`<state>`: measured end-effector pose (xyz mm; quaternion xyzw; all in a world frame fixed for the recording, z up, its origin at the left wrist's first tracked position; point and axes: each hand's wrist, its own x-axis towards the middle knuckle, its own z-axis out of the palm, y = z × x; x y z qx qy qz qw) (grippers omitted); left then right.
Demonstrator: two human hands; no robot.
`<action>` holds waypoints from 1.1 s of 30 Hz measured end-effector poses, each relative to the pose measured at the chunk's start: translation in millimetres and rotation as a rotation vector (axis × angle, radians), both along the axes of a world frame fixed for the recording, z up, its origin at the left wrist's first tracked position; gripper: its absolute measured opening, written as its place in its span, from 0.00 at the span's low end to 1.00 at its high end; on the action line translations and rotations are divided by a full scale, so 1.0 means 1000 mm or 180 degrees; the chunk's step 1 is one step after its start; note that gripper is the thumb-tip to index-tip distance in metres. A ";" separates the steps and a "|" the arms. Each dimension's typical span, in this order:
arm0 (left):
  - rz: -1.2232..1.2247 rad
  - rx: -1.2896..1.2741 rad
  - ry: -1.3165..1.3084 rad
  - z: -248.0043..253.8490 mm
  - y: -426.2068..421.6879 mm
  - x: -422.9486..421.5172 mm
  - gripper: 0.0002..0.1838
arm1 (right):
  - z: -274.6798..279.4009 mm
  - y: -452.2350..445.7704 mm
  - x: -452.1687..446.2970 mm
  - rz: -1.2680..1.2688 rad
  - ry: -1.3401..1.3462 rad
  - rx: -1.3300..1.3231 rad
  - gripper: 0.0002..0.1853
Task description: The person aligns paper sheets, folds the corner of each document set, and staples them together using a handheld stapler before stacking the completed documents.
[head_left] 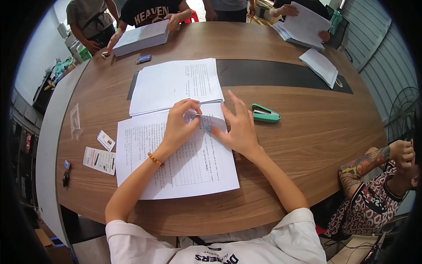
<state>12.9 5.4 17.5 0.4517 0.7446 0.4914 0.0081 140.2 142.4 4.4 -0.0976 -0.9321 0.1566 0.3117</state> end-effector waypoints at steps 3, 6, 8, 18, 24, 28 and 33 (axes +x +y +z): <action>-0.0038 0.0038 -0.0011 0.000 0.001 0.000 0.04 | 0.000 0.001 -0.001 -0.0010 -0.0003 0.0005 0.33; -0.0048 0.0036 -0.0032 0.001 0.000 0.000 0.04 | 0.001 0.001 -0.002 0.0078 0.0131 0.0119 0.32; -0.0037 0.0014 0.0026 0.001 0.000 0.000 0.04 | 0.000 -0.001 -0.002 0.0048 -0.0004 0.0101 0.30; 0.0002 -0.0122 -0.0089 -0.001 -0.002 -0.002 0.05 | 0.000 -0.004 -0.003 0.0245 0.0261 0.0274 0.24; -0.0013 -0.0252 -0.0108 0.004 -0.003 -0.002 0.08 | -0.002 -0.003 -0.003 0.0099 0.0246 -0.0076 0.24; -0.0038 -0.0108 0.0018 0.003 -0.002 0.001 0.05 | -0.002 -0.003 -0.002 0.0192 0.0148 -0.0095 0.22; -0.0119 0.0054 -0.0152 0.000 -0.002 -0.002 0.06 | -0.002 -0.004 -0.002 0.0355 0.0219 -0.0130 0.21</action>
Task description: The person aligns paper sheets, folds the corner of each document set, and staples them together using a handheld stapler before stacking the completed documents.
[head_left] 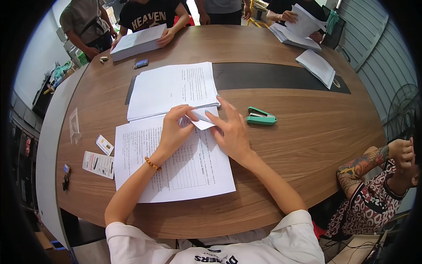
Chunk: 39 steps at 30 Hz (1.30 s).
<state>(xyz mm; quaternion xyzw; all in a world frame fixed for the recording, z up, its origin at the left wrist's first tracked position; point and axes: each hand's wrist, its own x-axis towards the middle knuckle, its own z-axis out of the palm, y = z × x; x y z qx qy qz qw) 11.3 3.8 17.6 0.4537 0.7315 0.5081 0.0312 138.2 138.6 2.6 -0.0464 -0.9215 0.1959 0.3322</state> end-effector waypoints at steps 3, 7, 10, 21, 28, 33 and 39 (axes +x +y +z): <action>0.0072 -0.0149 0.0285 0.000 -0.001 0.000 0.07 | 0.000 -0.001 0.000 -0.0018 0.0118 0.0118 0.22; 0.0206 -0.0041 -0.0683 0.009 -0.001 0.006 0.08 | 0.000 -0.003 -0.001 -0.0240 0.0074 -0.0187 0.25; 0.0135 -0.0269 -0.0217 0.008 -0.003 0.002 0.09 | 0.000 -0.003 0.000 -0.0267 -0.0040 -0.0207 0.24; 0.0057 -0.0202 0.0204 0.004 -0.002 0.002 0.07 | -0.001 -0.004 0.001 -0.0056 0.0160 0.0040 0.23; 0.0086 -0.0132 -0.0403 0.006 -0.004 0.001 0.07 | -0.003 -0.003 0.000 -0.0262 0.0001 -0.0292 0.25; 0.0096 0.0086 0.0218 -0.001 -0.001 0.000 0.07 | -0.005 -0.002 -0.001 -0.0142 -0.0036 -0.0283 0.22; 0.0118 -0.0258 0.0259 -0.002 -0.005 -0.004 0.07 | -0.006 -0.006 -0.002 -0.0161 0.0292 -0.0033 0.21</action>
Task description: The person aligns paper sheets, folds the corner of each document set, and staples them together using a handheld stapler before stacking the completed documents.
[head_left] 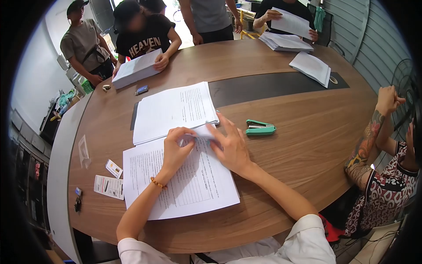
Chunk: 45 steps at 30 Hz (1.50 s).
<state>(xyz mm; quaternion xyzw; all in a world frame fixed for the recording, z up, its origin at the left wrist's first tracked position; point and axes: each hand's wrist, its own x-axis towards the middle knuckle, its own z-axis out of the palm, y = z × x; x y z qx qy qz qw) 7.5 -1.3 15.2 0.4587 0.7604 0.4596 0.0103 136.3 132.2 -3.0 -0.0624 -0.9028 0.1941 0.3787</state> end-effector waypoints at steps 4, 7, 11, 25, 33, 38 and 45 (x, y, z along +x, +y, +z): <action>0.0022 0.0401 -0.1122 0.010 0.001 0.009 0.09 | -0.002 -0.001 0.000 -0.0160 -0.0111 -0.0329 0.20; 0.0044 0.0244 -0.0869 0.008 0.001 0.006 0.10 | 0.001 0.001 0.001 -0.0098 -0.0167 -0.0226 0.19; 0.0074 0.0317 -0.0202 0.000 0.002 0.003 0.09 | 0.000 0.001 0.001 0.0006 -0.0067 -0.0165 0.19; -0.0171 0.0244 -0.0262 0.007 0.003 0.006 0.21 | 0.013 0.011 -0.014 0.0320 0.0284 -0.2069 0.15; -0.0151 -0.0035 -0.0401 0.004 0.004 0.003 0.24 | 0.004 0.019 -0.025 0.0429 0.0261 -0.2658 0.12; -0.0135 -0.0007 -0.0350 0.003 0.005 0.003 0.22 | 0.003 0.018 -0.026 0.0438 0.0330 -0.2730 0.11; -0.0188 -0.0123 -0.0183 0.000 0.005 0.000 0.21 | 0.033 0.096 0.021 0.0675 -0.0716 -0.0924 0.27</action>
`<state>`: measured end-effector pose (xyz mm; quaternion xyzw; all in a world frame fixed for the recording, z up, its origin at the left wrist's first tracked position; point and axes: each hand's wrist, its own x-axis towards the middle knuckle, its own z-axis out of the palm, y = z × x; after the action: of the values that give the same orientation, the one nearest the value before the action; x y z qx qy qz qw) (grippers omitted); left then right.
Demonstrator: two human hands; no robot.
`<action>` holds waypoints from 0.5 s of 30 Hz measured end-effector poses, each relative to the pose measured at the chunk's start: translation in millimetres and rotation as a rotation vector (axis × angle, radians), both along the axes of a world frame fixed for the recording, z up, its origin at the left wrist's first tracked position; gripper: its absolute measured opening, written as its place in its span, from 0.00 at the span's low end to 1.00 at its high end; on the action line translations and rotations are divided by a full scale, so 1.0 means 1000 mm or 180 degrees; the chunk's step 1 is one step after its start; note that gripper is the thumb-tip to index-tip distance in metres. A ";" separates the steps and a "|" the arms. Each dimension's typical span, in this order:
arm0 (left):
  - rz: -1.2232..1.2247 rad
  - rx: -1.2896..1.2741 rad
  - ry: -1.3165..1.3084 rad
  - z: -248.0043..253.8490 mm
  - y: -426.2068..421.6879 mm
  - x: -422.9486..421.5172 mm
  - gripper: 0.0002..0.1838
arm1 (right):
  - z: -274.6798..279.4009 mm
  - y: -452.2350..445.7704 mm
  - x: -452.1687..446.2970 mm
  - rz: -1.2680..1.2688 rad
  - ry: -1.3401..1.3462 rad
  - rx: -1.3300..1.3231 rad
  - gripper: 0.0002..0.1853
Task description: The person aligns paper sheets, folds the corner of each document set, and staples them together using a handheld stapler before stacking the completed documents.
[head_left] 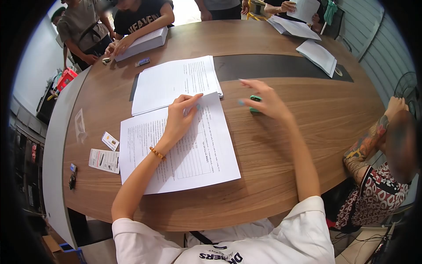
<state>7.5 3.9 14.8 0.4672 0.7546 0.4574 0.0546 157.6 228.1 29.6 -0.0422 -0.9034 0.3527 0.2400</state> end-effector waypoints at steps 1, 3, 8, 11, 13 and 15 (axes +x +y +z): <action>0.0013 0.0032 -0.0020 -0.001 0.000 -0.001 0.21 | -0.005 0.018 0.015 0.0013 -0.0020 0.0032 0.27; 0.0009 0.0074 0.0233 -0.003 0.001 -0.002 0.21 | -0.015 0.039 0.035 0.0118 -0.0671 0.1022 0.28; 0.0064 0.0071 0.0021 -0.002 0.001 0.002 0.21 | -0.022 0.040 0.042 -0.0129 -0.0910 0.0397 0.23; 0.0103 0.0177 0.0067 -0.003 0.002 0.001 0.21 | -0.019 0.034 0.036 0.0082 -0.0783 -0.0507 0.24; 0.0155 0.0272 0.0126 -0.004 0.002 0.001 0.20 | -0.011 0.026 0.030 0.0312 -0.0627 -0.1403 0.24; 0.0137 0.0290 0.0232 -0.004 0.002 0.001 0.20 | 0.001 0.017 0.025 0.0822 -0.0576 -0.2500 0.24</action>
<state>8.3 5.9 10.3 0.4692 0.7444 0.4750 -0.0041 183.0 245.4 31.0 -0.0477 -0.7157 0.6922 0.0792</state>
